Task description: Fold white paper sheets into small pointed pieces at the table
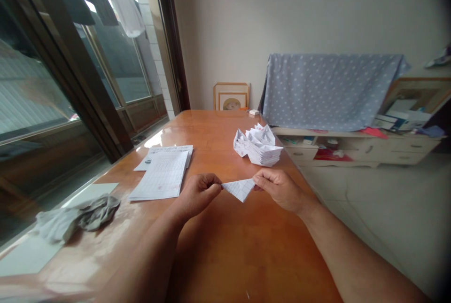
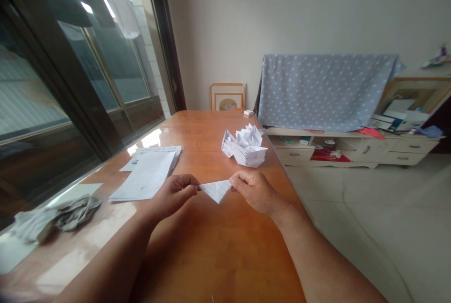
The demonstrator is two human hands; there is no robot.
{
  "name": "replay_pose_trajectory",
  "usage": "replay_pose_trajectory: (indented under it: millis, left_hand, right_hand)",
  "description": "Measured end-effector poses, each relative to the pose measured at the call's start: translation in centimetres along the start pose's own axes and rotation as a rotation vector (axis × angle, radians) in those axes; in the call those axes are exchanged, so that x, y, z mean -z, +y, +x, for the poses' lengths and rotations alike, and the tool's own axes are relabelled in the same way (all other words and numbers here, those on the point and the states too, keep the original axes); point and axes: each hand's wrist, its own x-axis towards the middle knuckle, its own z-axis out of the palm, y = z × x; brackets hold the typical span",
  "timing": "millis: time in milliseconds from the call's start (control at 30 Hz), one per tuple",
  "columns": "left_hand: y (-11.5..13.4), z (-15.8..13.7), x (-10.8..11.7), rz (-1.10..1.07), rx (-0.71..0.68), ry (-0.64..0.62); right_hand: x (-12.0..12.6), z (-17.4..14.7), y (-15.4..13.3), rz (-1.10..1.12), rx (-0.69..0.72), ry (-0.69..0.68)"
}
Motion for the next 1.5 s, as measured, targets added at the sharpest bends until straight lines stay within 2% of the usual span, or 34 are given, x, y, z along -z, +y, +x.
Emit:
replay_pose_trajectory:
  millis: [233, 300, 367, 433, 500, 633, 767, 967, 1167, 1400, 1500]
  left_hand:
    - [0.1, 0.2, 0.2, 0.035, 0.030, 0.165]
    - [0.7, 0.2, -0.3, -0.032, 0.003, 0.136]
    - [1.2, 0.1, -1.0, -0.150, -0.020, 0.038]
    - [1.6, 0.0, -1.8, -0.275, 0.010, -0.072]
    - [1.7, 0.0, -2.4, -0.397, 0.056, -0.120]
    - [1.1, 0.2, -3.0, -0.638, 0.136, -0.073]
    - [0.4, 0.5, -3.1, -0.757, 0.182, 0.002]
    - [0.4, 0.6, -3.2, -0.851, 0.227, 0.018]
    - [0.3, 0.6, -3.5, -0.861, 0.234, -0.010]
    - [0.5, 0.4, -3.5, -0.882, 0.233, -0.043]
    - [0.6, 0.4, -3.6, -0.853, 0.206, -0.011]
  right_hand:
    - [-0.1, 0.0, -0.2, 0.078, -0.029, 0.043]
    - [-0.4, 0.0, -0.3, 0.072, -0.041, 0.030]
    - [-0.9, 0.0, -0.3, 0.049, -0.049, 0.010]
    - [-1.3, 0.1, -0.1, 0.042, -0.060, 0.003]
    - [-1.5, 0.2, 0.0, 0.075, -0.069, 0.003]
    - [-1.6, 0.2, -0.1, 0.220, -0.090, -0.001]
    - [-1.7, 0.2, 0.0, 0.262, -0.107, -0.045]
    - [-2.3, 0.1, 0.5, 0.130, -0.101, -0.105]
    - [-2.5, 0.2, 0.5, 0.102, -0.098, -0.121]
    - [-2.6, 0.3, 0.9, 0.063, -0.093, -0.086]
    - [-2.6, 0.4, 0.7, 0.110, -0.097, -0.034]
